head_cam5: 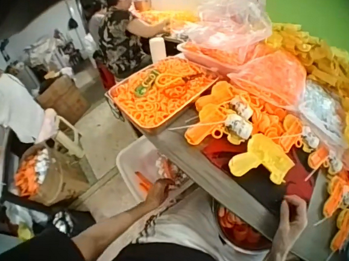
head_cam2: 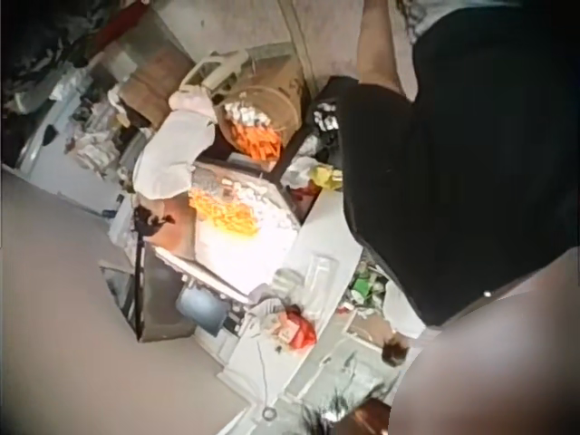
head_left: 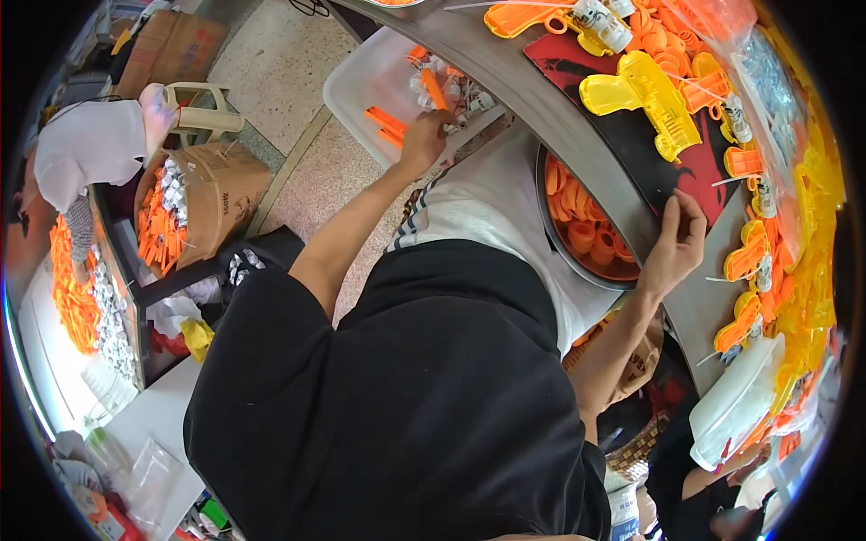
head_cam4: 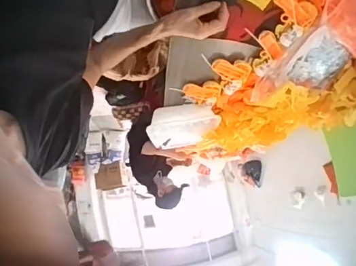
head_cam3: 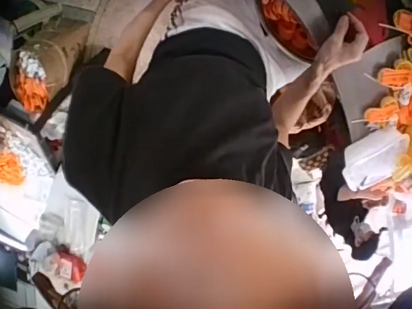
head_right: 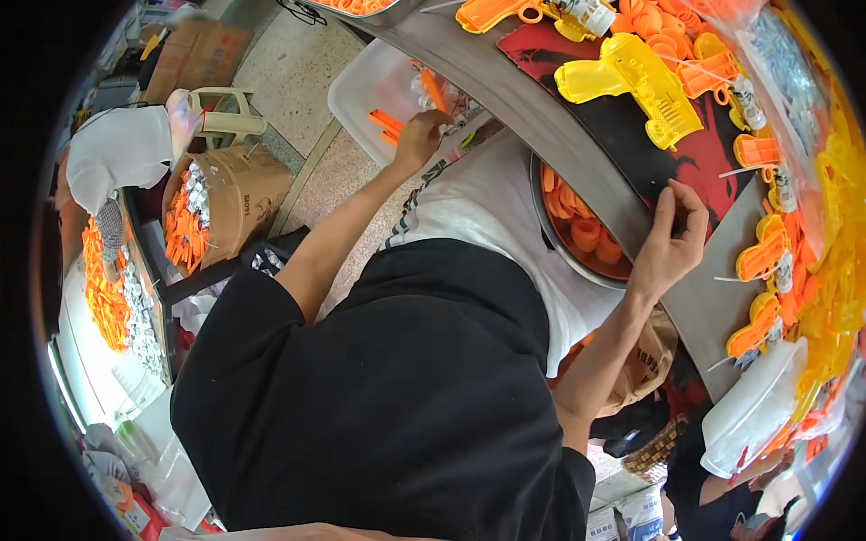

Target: Assembling and wrapping small plastic toy guns at a factory workstation.

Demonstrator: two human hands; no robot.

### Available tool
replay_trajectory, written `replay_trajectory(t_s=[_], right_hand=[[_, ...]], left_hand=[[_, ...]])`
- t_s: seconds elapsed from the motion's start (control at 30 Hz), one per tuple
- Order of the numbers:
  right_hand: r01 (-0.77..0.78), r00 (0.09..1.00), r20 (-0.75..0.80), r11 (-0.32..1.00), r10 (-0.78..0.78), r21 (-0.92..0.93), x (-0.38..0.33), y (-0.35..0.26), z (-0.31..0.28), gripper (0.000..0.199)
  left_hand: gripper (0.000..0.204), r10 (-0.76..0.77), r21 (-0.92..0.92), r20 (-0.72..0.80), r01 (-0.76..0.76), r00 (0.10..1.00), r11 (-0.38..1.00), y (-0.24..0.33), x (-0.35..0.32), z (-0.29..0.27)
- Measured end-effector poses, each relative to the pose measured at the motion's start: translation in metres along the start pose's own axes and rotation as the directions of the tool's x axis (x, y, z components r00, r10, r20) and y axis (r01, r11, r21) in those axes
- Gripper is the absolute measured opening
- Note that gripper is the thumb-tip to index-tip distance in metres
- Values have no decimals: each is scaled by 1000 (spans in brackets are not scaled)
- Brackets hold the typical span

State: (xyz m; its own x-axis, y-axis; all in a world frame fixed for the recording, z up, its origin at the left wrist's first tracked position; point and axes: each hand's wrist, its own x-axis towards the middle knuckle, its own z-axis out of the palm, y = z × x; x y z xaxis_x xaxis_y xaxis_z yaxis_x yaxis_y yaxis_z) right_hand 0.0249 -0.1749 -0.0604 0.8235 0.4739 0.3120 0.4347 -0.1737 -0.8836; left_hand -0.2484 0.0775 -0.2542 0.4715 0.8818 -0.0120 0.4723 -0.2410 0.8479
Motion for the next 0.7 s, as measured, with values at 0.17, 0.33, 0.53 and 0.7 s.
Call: replay_trajectory(t_s=[0.17, 0.33, 0.53, 0.7], right_hand=[[-29, 1000, -11, 1000, 29, -8, 0, -11, 2, 19], [-1, 1000, 9, 999, 1, -32, -1, -10, 5, 17], [28, 1000, -2, 996, -28, -81, -4, -7, 4, 16], [66, 998, 8, 991, -65, -115, -3, -9, 5, 16]], left_hand=[[47, 73, 672, 234, -216, 969, 708, -21, 32, 22], [52, 177, 693, 230, -289, 957, 661, -46, 49, 12], [52, 115, 354, 156, -164, 981, 921, -4, 39, -33], [55, 195, 312, -57, -168, 979, 935, 35, 30, -74]])
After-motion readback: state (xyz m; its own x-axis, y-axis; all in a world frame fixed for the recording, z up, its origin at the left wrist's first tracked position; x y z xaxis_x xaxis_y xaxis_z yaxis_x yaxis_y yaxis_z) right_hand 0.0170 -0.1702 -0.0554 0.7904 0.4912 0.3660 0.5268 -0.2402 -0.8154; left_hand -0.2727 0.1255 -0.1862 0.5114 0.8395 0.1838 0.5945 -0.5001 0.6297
